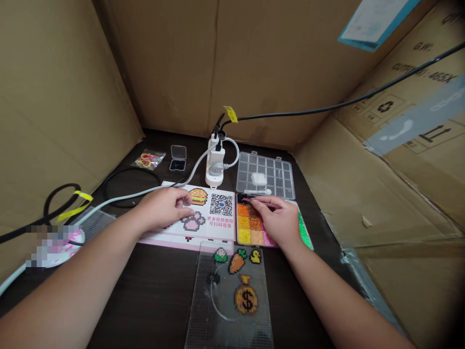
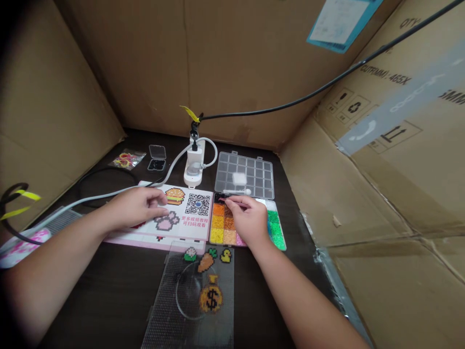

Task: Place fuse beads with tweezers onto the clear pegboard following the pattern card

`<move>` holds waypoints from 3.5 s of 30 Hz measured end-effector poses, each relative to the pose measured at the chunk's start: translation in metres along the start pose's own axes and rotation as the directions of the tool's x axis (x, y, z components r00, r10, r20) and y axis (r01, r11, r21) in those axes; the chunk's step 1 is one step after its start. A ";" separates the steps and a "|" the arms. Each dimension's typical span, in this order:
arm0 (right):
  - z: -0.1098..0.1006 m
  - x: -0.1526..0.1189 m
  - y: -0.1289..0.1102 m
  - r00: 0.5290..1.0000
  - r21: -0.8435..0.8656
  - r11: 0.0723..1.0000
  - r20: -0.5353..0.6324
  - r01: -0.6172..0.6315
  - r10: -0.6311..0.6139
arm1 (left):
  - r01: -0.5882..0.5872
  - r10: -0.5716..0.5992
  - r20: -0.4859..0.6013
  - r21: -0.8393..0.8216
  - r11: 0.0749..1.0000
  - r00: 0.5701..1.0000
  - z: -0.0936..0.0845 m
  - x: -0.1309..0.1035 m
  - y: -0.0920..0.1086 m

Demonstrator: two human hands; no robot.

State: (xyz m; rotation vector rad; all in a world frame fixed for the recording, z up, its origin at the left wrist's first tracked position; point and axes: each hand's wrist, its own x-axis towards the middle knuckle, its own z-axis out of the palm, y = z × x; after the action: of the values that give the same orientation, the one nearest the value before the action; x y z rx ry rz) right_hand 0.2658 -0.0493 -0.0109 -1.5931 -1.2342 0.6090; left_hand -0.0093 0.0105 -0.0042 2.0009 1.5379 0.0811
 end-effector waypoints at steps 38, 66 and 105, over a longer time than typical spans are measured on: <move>-0.040 -0.110 -0.015 0.966 0.114 0.986 0.244 -0.118 0.087 | -0.039 0.038 -0.026 -0.042 0.998 0.999 0.000 -0.003 0.002; -0.018 -0.124 -0.018 0.918 0.016 0.988 0.366 0.156 -0.151 | -0.085 0.083 -0.048 -0.041 0.996 0.995 0.003 0.000 -0.001; -0.038 -0.059 -0.018 0.972 0.034 0.971 -0.005 0.235 -0.235 | -0.080 0.078 -0.041 -0.065 0.995 0.996 0.002 -0.003 -0.006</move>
State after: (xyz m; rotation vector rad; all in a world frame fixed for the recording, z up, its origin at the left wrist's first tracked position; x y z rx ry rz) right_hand 0.2685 -0.1187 0.0099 -1.3925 -1.3803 0.4756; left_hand -0.0142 0.0077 -0.0077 2.0181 1.4599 0.2013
